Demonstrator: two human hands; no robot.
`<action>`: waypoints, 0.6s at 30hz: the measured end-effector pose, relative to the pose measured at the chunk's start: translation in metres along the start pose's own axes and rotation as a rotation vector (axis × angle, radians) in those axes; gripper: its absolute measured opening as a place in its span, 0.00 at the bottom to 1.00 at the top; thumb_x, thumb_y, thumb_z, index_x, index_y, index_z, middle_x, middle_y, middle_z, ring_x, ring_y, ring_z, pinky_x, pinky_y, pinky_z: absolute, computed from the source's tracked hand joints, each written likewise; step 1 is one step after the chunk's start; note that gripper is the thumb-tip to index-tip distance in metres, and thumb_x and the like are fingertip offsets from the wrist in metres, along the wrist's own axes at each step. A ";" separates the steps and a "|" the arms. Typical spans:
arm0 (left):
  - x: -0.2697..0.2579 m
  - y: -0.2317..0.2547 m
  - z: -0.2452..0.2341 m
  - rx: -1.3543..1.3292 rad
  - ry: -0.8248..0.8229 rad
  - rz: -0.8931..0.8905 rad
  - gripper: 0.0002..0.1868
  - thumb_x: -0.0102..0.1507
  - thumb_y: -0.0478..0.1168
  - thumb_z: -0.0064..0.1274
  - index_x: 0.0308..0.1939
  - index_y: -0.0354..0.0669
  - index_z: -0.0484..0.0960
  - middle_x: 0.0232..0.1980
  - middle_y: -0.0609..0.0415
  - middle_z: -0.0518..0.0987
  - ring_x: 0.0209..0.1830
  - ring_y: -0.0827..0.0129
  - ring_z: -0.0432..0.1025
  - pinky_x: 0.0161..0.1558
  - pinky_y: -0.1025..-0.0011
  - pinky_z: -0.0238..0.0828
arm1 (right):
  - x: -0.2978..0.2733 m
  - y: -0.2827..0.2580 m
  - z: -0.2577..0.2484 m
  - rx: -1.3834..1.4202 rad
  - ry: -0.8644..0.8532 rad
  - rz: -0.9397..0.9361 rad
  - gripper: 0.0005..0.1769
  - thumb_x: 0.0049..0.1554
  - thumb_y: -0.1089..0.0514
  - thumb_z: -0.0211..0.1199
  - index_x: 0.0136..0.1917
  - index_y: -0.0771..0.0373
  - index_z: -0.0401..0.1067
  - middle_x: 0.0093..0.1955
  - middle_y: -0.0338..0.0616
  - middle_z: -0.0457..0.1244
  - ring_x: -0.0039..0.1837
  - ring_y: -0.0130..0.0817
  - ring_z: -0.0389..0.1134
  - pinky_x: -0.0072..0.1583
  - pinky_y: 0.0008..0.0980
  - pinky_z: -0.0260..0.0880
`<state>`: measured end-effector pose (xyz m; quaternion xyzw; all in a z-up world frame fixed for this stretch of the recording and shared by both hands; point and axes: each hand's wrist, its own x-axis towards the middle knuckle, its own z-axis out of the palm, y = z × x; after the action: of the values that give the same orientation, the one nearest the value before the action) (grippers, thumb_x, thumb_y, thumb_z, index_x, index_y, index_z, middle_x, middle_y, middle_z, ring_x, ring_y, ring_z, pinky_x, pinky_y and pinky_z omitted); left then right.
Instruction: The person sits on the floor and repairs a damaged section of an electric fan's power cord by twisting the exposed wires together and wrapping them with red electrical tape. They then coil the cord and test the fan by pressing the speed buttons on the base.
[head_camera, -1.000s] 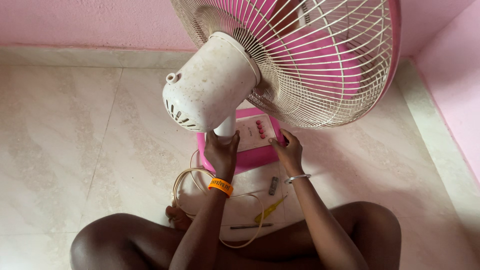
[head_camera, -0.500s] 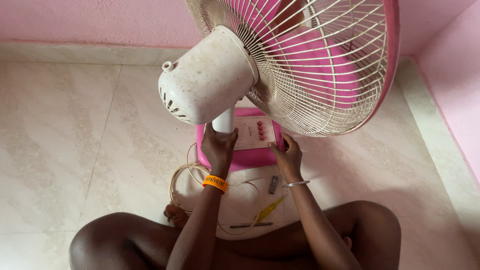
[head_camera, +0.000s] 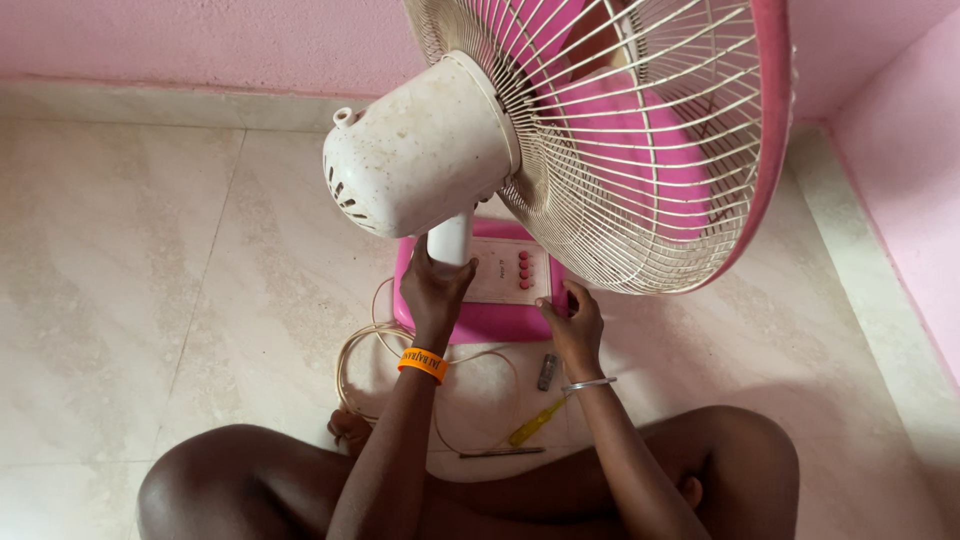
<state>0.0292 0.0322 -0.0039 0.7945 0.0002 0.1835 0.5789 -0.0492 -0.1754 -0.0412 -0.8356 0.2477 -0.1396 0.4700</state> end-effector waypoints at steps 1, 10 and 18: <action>0.001 -0.001 0.000 0.013 0.000 0.007 0.43 0.50 0.50 0.73 0.64 0.37 0.72 0.48 0.40 0.84 0.47 0.52 0.81 0.49 0.61 0.79 | -0.001 0.000 0.001 0.001 0.002 0.008 0.35 0.48 0.52 0.76 0.66 0.66 0.70 0.57 0.47 0.66 0.59 0.37 0.68 0.62 0.39 0.70; 0.006 -0.010 -0.001 0.041 -0.036 0.004 0.41 0.49 0.50 0.73 0.62 0.39 0.74 0.47 0.40 0.84 0.47 0.50 0.81 0.48 0.59 0.78 | -0.010 0.010 0.005 -0.026 0.062 -0.059 0.33 0.47 0.53 0.78 0.63 0.66 0.72 0.52 0.44 0.64 0.53 0.34 0.67 0.57 0.37 0.70; 0.013 -0.016 -0.005 0.013 -0.065 0.050 0.40 0.49 0.49 0.74 0.60 0.39 0.76 0.46 0.40 0.85 0.46 0.50 0.81 0.46 0.59 0.78 | -0.024 0.002 0.002 0.008 0.040 0.046 0.32 0.48 0.54 0.77 0.63 0.65 0.73 0.56 0.47 0.70 0.56 0.35 0.71 0.60 0.34 0.72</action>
<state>0.0429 0.0449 -0.0137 0.8036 -0.0374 0.1720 0.5685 -0.0693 -0.1618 -0.0443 -0.8248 0.2757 -0.1467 0.4714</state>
